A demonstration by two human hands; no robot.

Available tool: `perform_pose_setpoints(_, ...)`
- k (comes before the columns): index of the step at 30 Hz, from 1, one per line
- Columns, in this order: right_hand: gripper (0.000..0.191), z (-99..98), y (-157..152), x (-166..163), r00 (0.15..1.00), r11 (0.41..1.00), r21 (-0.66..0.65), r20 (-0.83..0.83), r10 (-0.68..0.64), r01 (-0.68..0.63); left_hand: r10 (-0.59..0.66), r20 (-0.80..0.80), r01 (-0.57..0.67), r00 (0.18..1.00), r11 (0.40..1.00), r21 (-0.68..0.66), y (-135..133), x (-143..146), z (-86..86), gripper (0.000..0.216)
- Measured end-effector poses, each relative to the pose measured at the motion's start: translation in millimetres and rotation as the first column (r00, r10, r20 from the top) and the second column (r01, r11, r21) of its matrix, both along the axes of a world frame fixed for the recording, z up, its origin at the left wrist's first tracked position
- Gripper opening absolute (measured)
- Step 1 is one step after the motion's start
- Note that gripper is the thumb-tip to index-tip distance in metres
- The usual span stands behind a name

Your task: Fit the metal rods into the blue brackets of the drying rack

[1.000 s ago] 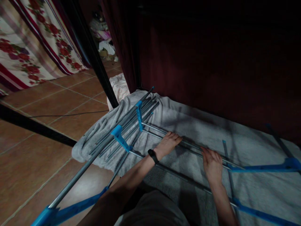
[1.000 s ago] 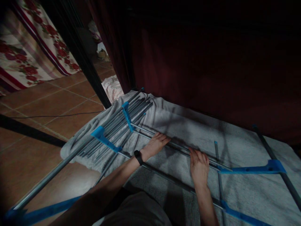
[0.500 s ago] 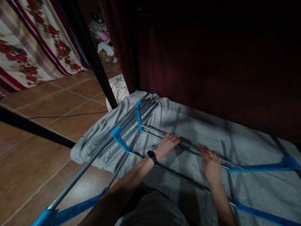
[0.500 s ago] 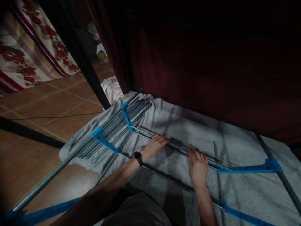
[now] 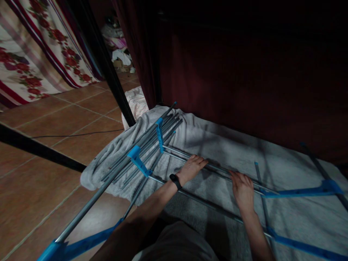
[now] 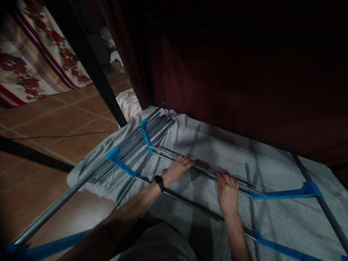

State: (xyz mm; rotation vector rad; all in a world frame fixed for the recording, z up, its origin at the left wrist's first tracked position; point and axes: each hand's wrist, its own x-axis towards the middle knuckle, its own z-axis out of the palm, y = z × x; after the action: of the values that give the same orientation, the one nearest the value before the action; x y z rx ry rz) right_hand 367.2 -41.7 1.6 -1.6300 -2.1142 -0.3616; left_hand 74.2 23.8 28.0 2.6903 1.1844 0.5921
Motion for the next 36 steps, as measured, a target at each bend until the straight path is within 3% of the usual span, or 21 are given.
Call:
perform_pose_setpoints(15, 0.042, 5.6, 1, -1, 1.000, 0.999, -0.042, -0.006, 0.004, -0.004, -0.024, -0.049, 0.025, 0.999, 1.000, 0.014, 5, -2, 5.8, 0.040)
perform_pose_setpoints(19, 0.042, 7.2, 0, -2, 1.000, 0.999, -0.043, -0.010, 0.009, -0.009, -0.017, 0.035, 0.015, 0.999, 0.998, 0.059, -3, -8, -2.3, 0.044)
perform_pose_setpoints(21, 0.042, 6.9, -1, -2, 1.000, 0.999, -0.034, -0.015, 0.009, -0.009, 0.080, 0.162, -0.095, 0.983, 0.992, 0.084, -12, -19, -13.7, 0.044)
perform_pose_setpoints(23, 0.041, 6.0, -2, -3, 1.000, 1.000, -0.018, -0.013, 0.009, -0.009, 0.266, 0.363, -0.300, 0.893, 0.953, 0.040, -21, -37, -27.5, 0.031)
perform_pose_setpoints(25, 0.040, 4.9, -2, -4, 1.000, 1.000, -0.004, -0.002, 0.015, -0.015, 0.520, 0.598, -0.604, 0.610, 0.794, -0.075, -26, -58, -39.6, 0.013)
perform_pose_setpoints(27, 0.039, 4.3, 0, -8, 1.000, 1.000, -0.007, 0.009, 0.030, -0.030, 0.615, 0.666, -0.738, 0.422, 0.659, -0.141, -24, -79, -46.8, 0.017)
perform_pose_setpoints(29, 0.039, 5.0, 4, -17, 0.998, 0.998, -0.014, 0.010, 0.056, -0.056, 0.654, 0.716, -0.795, 0.244, 0.558, -0.238, -15, -96, -48.8, 0.030)
perform_pose_setpoints(32, 0.039, 9.9, 13, -42, 0.995, 0.995, -0.021, 0.005, 0.101, -0.100, 0.662, 0.746, -0.738, 0.076, 0.540, -0.404, 6, -109, -47.3, 0.052)
perform_pose_setpoints(36, 0.041, 22.4, 28, -90, 0.983, 0.977, -0.115, 0.015, 0.180, -0.178, 0.681, 0.731, -0.630, 0.037, 0.584, -0.512, 29, -112, -47.8, 0.046)
